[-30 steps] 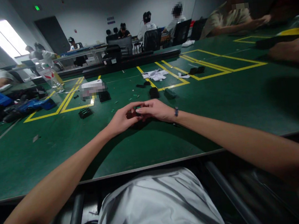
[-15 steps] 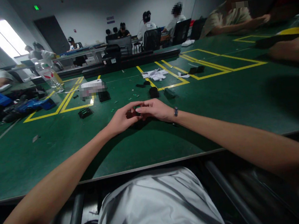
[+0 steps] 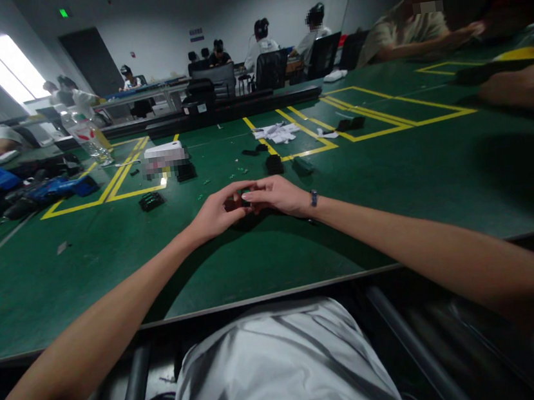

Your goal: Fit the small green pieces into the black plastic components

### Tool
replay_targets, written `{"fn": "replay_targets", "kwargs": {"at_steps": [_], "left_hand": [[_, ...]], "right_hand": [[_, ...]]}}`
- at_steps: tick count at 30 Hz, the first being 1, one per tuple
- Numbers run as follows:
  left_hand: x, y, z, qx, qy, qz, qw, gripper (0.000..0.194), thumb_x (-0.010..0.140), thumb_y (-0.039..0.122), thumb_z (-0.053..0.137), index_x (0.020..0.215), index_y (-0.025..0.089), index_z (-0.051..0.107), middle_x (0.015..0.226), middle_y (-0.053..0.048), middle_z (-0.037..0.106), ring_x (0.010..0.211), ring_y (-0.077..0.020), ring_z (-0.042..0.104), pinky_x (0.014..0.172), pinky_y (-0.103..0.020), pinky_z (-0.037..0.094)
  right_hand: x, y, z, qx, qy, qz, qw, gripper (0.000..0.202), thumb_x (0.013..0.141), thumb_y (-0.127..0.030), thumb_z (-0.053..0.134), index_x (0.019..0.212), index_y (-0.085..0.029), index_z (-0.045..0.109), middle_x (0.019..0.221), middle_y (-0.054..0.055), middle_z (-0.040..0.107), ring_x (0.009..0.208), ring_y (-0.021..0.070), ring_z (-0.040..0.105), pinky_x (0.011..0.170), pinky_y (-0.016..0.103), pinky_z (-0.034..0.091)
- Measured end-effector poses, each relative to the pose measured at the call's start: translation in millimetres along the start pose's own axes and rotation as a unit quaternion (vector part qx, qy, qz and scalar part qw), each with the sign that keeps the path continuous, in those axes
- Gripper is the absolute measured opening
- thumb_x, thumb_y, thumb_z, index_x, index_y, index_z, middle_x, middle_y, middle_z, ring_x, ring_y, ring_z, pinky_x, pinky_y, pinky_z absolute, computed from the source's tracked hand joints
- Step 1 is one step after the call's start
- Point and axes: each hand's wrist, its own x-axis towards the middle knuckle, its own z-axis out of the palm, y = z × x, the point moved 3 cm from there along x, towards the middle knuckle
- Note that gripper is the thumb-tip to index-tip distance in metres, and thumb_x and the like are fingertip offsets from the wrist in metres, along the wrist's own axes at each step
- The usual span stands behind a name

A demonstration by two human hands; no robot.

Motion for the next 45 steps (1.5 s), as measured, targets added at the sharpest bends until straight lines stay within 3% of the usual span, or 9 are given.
{"fn": "replay_targets", "kwargs": {"at_steps": [10, 15, 28, 45], "left_hand": [[2.0, 0.4, -1.3, -0.030, -0.026, -0.019, 0.999, 0.069, 0.082, 0.035, 0.072, 0.143, 0.023, 0.042, 0.103, -0.006, 0.064, 0.085, -0.0163, 0.064, 0.074, -0.028, 0.054], [3.2, -0.3, -0.2, -0.063, -0.044, -0.036, 0.996, 0.065, 0.085, 0.040, 0.068, 0.142, 0.021, 0.042, 0.104, -0.009, 0.066, 0.079, -0.0152, 0.065, 0.070, -0.027, 0.054], [3.0, 1.7, 1.1, -0.003, -0.038, 0.010, 0.999, 0.063, 0.085, 0.030, 0.066, 0.143, 0.018, 0.044, 0.102, -0.008, 0.067, 0.095, -0.0199, 0.065, 0.083, -0.032, 0.053], [2.4, 0.4, 1.5, -0.008, -0.035, 0.004, 0.999, 0.063, 0.086, 0.029, 0.065, 0.144, 0.019, 0.043, 0.099, -0.007, 0.065, 0.082, -0.0155, 0.064, 0.076, -0.028, 0.054]], "right_hand": [[-2.2, -6.2, 2.3, -0.058, -0.010, -0.024, 0.998, 0.032, 0.078, -0.045, 0.074, 0.079, -0.014, 0.069, 0.076, 0.004, 0.068, 0.067, 0.0120, 0.062, 0.066, 0.026, 0.051], [-2.3, -8.2, 3.8, -0.098, -0.007, -0.043, 0.994, 0.033, 0.080, -0.046, 0.072, 0.082, -0.014, 0.068, 0.072, 0.002, 0.066, 0.063, 0.0123, 0.060, 0.064, 0.027, 0.050], [-3.9, -10.5, 7.6, -0.163, -0.018, -0.066, 0.984, 0.036, 0.081, -0.049, 0.069, 0.071, -0.015, 0.061, 0.065, 0.002, 0.065, 0.062, 0.0133, 0.060, 0.058, 0.025, 0.044], [-3.6, -12.4, 7.6, -0.194, -0.023, -0.084, 0.977, 0.036, 0.085, -0.048, 0.065, 0.071, -0.015, 0.061, 0.066, 0.003, 0.065, 0.063, 0.0131, 0.061, 0.058, 0.024, 0.045]]}}
